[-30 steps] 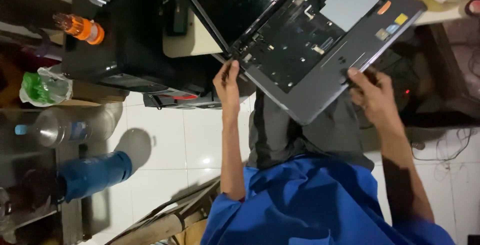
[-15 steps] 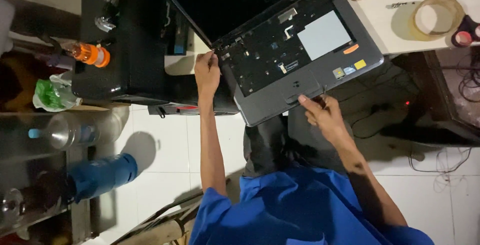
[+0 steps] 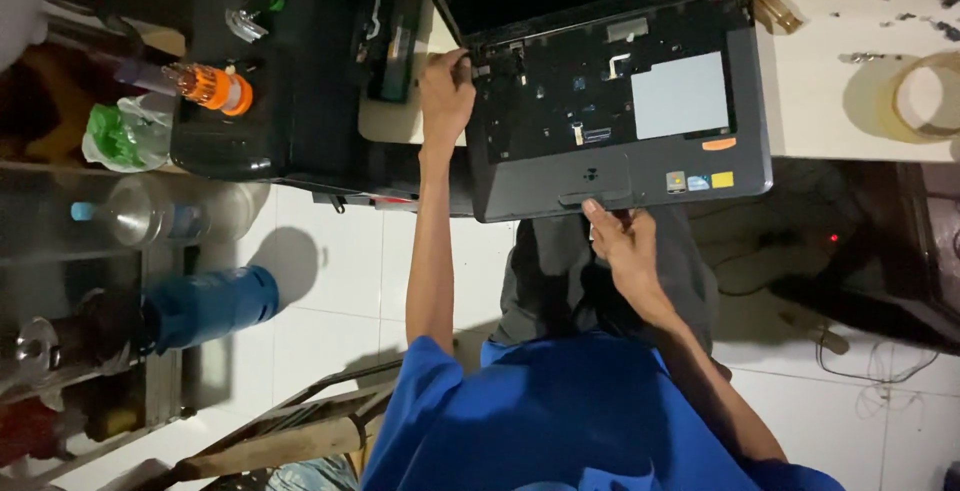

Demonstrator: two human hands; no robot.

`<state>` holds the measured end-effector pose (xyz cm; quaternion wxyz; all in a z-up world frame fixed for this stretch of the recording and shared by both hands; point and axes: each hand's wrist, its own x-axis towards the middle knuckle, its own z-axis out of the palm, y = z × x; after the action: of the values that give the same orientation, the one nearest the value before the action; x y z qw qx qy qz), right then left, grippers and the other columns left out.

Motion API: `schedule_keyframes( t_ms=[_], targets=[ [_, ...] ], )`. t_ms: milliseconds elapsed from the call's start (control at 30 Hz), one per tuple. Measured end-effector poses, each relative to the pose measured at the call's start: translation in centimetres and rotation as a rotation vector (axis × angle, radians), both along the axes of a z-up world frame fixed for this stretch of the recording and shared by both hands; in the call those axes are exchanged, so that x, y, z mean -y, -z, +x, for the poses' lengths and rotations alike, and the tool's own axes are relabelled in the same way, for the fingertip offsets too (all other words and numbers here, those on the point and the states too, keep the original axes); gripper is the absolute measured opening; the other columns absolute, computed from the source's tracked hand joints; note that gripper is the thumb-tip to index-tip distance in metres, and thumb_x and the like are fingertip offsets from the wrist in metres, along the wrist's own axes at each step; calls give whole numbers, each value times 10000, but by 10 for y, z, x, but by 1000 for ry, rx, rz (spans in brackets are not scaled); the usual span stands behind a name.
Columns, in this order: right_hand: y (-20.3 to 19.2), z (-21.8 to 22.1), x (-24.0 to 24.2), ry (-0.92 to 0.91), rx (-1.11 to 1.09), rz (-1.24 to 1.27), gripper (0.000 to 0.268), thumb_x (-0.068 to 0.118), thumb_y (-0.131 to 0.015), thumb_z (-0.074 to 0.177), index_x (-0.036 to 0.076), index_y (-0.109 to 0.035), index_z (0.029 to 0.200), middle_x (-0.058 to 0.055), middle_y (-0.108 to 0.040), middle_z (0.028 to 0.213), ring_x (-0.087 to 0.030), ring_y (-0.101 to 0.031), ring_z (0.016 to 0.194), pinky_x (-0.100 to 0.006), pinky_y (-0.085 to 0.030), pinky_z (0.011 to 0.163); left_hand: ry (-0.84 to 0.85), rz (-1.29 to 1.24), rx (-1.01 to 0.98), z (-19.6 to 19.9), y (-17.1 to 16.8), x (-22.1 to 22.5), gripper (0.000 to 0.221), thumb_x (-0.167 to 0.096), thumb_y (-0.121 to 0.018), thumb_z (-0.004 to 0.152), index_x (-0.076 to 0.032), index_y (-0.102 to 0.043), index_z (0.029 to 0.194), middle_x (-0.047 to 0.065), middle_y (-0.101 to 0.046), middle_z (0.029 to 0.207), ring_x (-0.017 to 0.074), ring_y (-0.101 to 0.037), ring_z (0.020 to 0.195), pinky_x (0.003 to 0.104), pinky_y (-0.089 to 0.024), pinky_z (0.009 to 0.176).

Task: Disassembling a laptop by removing screws and prying off the top cover to access internal components.

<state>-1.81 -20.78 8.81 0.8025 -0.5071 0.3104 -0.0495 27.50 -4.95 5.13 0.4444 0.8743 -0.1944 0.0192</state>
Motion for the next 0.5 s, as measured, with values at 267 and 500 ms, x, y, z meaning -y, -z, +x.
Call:
schedule_keyframes(
  t_ms=[267,500],
  targets=[
    [-8,-7,6,-184,154,-140,327,332,-654,1007,210,-514,738,106,-260,593,-35,-241,521,-252,-198,496,-80,249,295,-30,-56,34,189,-124,-722,937,-23,-767,1091,148,-698,1068,309,-748,889,393,-627,734],
    [45,-18,51,-962,69,-57,317,286,-707,937,94,-781,1179,-27,-788,819,-112,-724,838,-253,-510,800,271,305,288,-11,-53,55,166,-187,-702,985,-102,-759,1116,39,-595,1052,260,-700,877,423,-593,717]
  ],
)
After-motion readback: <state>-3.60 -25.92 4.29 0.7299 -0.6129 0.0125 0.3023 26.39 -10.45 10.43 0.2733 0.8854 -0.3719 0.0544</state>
